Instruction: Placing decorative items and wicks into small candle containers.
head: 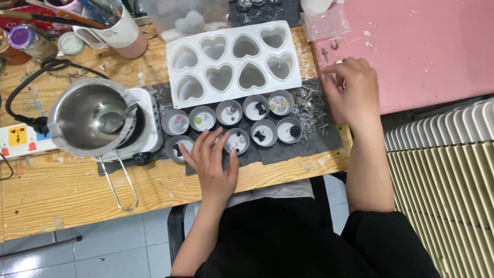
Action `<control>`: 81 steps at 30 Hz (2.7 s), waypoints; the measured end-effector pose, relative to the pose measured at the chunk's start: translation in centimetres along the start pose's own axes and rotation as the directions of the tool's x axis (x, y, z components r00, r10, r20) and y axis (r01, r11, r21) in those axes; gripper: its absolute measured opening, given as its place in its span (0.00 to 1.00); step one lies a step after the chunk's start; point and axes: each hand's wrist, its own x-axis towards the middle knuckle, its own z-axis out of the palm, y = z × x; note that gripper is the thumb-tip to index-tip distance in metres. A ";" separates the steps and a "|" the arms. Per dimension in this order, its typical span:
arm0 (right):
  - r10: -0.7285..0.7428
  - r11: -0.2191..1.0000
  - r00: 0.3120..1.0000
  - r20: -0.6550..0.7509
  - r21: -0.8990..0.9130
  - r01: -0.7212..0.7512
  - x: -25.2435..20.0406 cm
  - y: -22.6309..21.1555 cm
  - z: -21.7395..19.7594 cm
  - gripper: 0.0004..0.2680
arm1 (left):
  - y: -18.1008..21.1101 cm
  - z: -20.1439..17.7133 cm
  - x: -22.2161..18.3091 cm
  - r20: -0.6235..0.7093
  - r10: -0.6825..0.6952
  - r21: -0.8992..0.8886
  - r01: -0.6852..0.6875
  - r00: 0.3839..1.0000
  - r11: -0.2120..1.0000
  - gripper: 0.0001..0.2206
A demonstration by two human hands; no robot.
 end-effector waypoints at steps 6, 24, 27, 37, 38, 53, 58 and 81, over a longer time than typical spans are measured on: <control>-0.099 0.956 0.982 0.164 -0.257 0.139 1.7 4.4 4.0 0.05 | 2.1 1.1 0.7 0.040 0.060 -0.031 -0.059 0.997 0.998 0.15; -0.194 0.804 0.909 0.369 -0.471 0.363 4.8 6.1 8.7 0.07 | 0.7 0.8 1.7 0.044 0.072 -0.030 -0.070 0.996 0.997 0.16; -0.198 0.848 0.914 0.355 -0.405 0.341 4.7 6.6 8.9 0.07 | 0.4 0.6 2.0 0.048 0.072 -0.026 -0.071 0.996 0.997 0.16; -0.143 0.942 0.928 0.344 -0.242 0.234 4.8 6.2 8.1 0.06 | 1.6 0.7 3.8 0.076 0.106 -0.081 -0.100 0.991 0.992 0.15; -0.159 0.945 0.926 0.342 -0.220 0.244 4.8 5.8 8.3 0.05 | 1.7 1.0 4.1 0.090 0.133 -0.092 -0.125 0.987 0.988 0.16; -0.072 0.959 0.976 0.208 0.282 0.010 3.4 2.1 4.4 0.04 | 5.1 4.2 8.5 0.228 0.250 -0.147 -0.221 0.941 0.964 0.17; 0.041 0.487 0.929 0.368 0.804 -0.340 0.7 -4.1 1.2 0.03 | 5.0 3.9 8.2 0.245 0.150 -0.362 -0.053 0.958 0.931 0.16; -0.666 0.686 0.632 0.397 0.659 0.308 7.0 -18.3 2.9 0.05 | -0.9 -6.3 2.7 0.194 -0.312 -0.215 0.350 0.930 0.912 0.13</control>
